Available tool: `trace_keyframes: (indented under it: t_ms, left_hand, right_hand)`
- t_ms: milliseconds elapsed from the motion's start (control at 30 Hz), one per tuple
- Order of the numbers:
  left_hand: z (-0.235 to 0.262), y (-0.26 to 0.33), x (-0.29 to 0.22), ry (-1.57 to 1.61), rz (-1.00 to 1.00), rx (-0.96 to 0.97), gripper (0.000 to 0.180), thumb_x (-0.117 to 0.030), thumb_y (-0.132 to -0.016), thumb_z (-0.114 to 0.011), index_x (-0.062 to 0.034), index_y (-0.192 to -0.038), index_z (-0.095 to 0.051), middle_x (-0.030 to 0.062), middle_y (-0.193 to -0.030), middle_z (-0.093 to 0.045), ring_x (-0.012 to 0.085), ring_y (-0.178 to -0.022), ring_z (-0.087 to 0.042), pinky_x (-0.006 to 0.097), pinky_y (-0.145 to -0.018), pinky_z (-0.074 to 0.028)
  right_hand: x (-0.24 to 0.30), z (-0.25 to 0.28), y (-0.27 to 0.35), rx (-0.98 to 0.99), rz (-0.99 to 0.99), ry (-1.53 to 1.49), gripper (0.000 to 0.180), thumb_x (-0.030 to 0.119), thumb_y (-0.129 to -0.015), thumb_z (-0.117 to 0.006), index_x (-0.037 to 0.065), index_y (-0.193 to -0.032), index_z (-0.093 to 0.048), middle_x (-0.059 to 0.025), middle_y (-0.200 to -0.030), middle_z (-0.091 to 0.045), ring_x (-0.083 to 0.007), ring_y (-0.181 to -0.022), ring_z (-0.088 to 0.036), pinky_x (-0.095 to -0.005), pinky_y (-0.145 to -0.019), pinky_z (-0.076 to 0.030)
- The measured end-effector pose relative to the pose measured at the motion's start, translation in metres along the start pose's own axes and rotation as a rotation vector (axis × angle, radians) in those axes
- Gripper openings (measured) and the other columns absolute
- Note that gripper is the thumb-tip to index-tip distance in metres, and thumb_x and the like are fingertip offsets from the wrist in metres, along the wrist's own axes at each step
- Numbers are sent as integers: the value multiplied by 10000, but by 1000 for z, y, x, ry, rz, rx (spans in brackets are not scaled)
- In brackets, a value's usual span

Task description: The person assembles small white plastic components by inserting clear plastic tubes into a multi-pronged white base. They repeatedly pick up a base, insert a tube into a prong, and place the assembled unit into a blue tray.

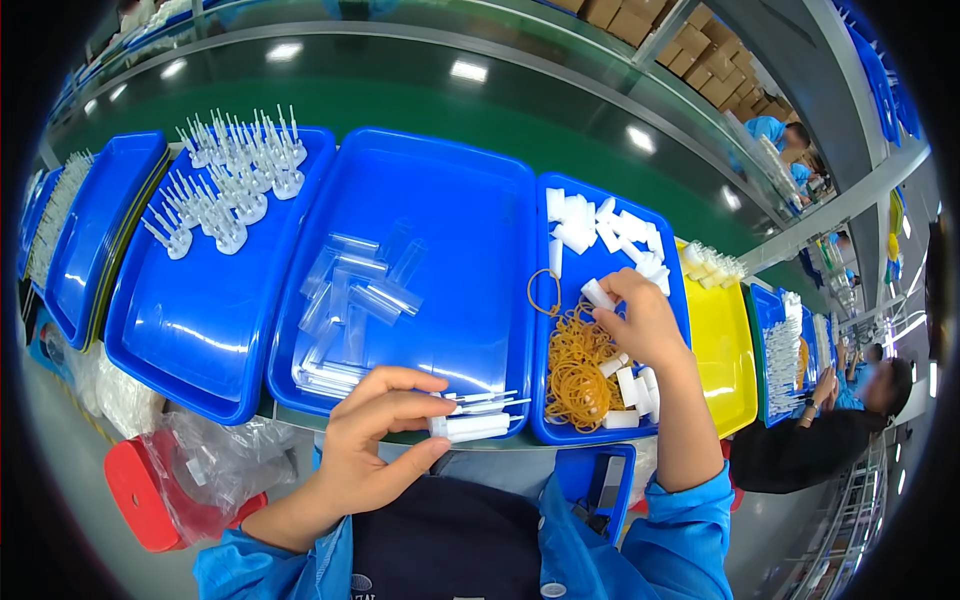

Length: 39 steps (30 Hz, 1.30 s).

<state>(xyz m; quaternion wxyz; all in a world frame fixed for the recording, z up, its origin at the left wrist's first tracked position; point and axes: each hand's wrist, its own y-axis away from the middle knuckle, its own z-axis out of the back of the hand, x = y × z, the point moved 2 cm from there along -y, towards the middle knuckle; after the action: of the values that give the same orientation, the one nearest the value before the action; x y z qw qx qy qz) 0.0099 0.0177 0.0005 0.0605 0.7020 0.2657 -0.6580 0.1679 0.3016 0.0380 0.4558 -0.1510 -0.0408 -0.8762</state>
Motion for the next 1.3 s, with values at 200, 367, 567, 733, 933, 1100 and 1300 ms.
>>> trace_keyframes:
  t_ms: [200,367,567,733,933,1100,1300]
  left_hand:
    - [1,0,0,-33,-11,3,285,32,-817,-707,29,-1099,-667,179,-1197,-557,245,-1061,-646,329,-854,-594]
    - [1,0,-1,-4,-12,-9,283,39,-821,-699,34,-1102,-663,183,-1198,-557,244,-1059,-645,329,-858,-591]
    - [3,0,-1,10,-19,5,305,50,-820,-694,52,-1121,-645,182,-1206,-544,245,-1073,-636,335,-878,-582]
    - [-1,-1,-3,116,7,-64,411,81,-810,-681,85,-1207,-576,177,-1223,-508,260,-1133,-597,368,-949,-549]
    - [1,-2,-1,69,-59,-47,453,100,-796,-670,90,-1235,-559,188,-1229,-502,269,-1148,-587,378,-974,-534]
    - [-1,1,-3,-75,-143,4,463,60,-759,-720,82,-1204,-594,205,-1204,-556,285,-1122,-614,362,-933,-553]
    - [-2,1,-3,-100,-178,-48,448,55,-754,-725,87,-1187,-612,226,-1188,-564,305,-1079,-642,340,-849,-596]
  right_hand:
    - [13,12,1,-127,197,-98,262,6,-766,-704,-7,-1027,-691,-150,-998,-679,-302,-907,-661,-347,-789,-515]
    - [35,1,3,-25,198,-343,197,35,-844,-664,-3,-1037,-653,-139,-1027,-676,-274,-922,-669,-335,-786,-502]
    - [29,-7,26,95,84,-335,162,120,-923,-591,5,-1032,-627,-96,-899,-683,-227,-822,-646,-328,-774,-492]
    - [32,15,32,-38,91,-320,145,48,-819,-683,11,-958,-697,-73,-882,-680,-132,-692,-573,-253,-650,-453]
    - [52,-7,58,-163,58,-620,176,-54,-711,-734,32,-864,-733,-50,-806,-674,-78,-632,-585,-196,-567,-444]
    - [85,-20,77,-198,-44,-828,242,-125,-691,-734,20,-805,-577,-67,-788,-645,-107,-741,-643,-211,-641,-496]
    - [81,-32,74,-247,80,-784,213,-95,-699,-741,27,-791,-593,-96,-886,-649,-126,-811,-646,-246,-676,-522]
